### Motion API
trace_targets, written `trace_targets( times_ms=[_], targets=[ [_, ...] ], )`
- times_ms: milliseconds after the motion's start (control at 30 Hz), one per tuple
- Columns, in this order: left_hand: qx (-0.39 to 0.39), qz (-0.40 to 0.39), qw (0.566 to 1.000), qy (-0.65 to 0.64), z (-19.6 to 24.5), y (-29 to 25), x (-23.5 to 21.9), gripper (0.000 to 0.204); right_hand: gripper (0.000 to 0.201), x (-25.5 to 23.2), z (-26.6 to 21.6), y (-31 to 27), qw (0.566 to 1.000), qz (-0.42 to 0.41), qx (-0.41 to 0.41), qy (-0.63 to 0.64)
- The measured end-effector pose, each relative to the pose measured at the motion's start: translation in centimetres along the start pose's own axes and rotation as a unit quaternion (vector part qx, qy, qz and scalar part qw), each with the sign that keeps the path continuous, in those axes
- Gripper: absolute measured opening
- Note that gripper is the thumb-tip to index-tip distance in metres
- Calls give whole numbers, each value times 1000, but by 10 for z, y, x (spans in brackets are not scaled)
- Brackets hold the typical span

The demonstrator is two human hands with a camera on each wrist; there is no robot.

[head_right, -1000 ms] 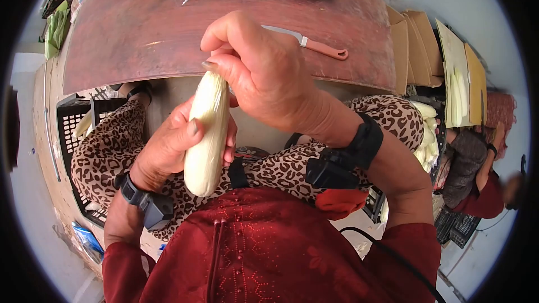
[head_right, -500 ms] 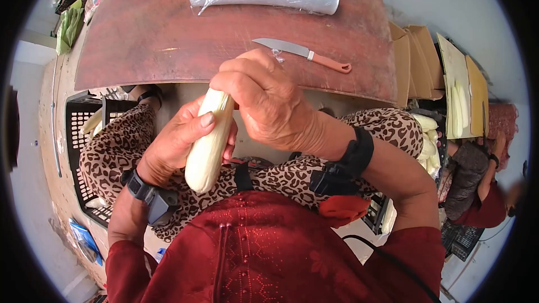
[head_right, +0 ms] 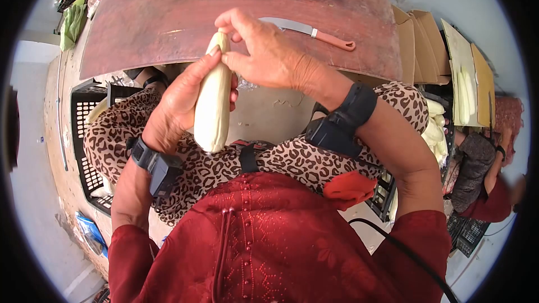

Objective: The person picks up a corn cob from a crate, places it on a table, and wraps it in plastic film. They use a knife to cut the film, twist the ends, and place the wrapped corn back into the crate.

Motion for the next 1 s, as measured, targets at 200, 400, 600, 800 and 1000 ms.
trace_targets(
  times_ms=[200,400,600,800,1000],
  targets=[
    [-29,-91,987,-128,-4,1,0,51,37,4,-4,-1,999,5,-51,-1],
    [43,-46,997,-36,5,6,-3,54,41,13,7,6,992,-9,21,125],
    [86,-12,994,-64,25,-5,9,44,50,-2,-1,12,974,45,-5,221],
    [180,-6,972,-149,68,-51,5,47,38,-2,-10,10,979,31,-19,202],
    [364,-6,918,-157,141,-181,-40,46,29,8,-13,1,971,-78,54,220]
  ],
)
Point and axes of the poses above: each hand's wrist, its own y-axis towards the middle knuckle, its own x-axis out of the palm, z = x × y, the point moved 4 cm from there along y, towards the middle knuckle, and after that the axes turned 9 degrees about -z, right-handed, at the moved point
